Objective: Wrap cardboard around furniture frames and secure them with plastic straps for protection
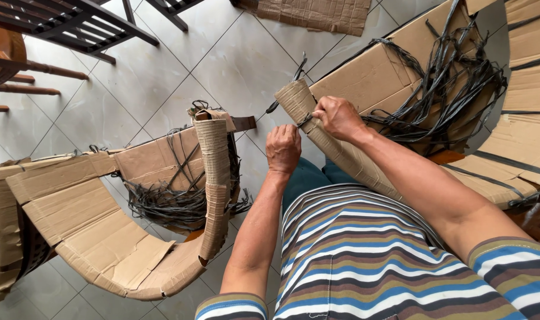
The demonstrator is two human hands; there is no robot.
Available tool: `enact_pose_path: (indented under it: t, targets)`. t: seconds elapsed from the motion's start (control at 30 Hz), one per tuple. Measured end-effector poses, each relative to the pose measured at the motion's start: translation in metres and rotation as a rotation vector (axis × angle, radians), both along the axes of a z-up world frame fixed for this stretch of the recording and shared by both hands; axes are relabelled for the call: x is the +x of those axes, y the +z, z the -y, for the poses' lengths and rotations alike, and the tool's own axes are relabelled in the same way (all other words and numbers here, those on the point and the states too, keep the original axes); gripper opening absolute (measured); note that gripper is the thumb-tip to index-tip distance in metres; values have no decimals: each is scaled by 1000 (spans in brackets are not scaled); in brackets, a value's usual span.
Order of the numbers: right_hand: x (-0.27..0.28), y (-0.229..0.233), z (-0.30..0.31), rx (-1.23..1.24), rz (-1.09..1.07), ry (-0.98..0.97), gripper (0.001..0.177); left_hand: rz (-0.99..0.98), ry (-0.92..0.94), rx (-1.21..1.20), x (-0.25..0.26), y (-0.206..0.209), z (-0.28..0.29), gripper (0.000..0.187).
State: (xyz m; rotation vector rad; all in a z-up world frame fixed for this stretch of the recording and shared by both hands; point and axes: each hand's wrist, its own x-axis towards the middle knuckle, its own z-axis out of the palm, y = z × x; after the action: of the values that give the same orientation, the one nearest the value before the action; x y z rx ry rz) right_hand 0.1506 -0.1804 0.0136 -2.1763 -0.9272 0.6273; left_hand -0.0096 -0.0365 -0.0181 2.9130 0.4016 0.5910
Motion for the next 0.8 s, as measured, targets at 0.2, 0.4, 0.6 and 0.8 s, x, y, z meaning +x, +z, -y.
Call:
enact_pose_path:
  t: [0.2, 0.4, 0.6, 0.8]
  targets:
    - [-14, -10, 10, 49, -176, -152, 13, -66, 47, -410, -2, 8, -2, 6]
    - [-14, -24, 65, -52, -385, -360, 21, -37, 135, -694, 23, 39, 1, 19]
    - [-22, -80, 136, -34, -526, -541, 24, -82, 184, -676, 39, 11, -5, 17]
    - [-27, -107, 204, -128, -555, -668, 28, 13, 305, -760, 31, 5, -6, 13]
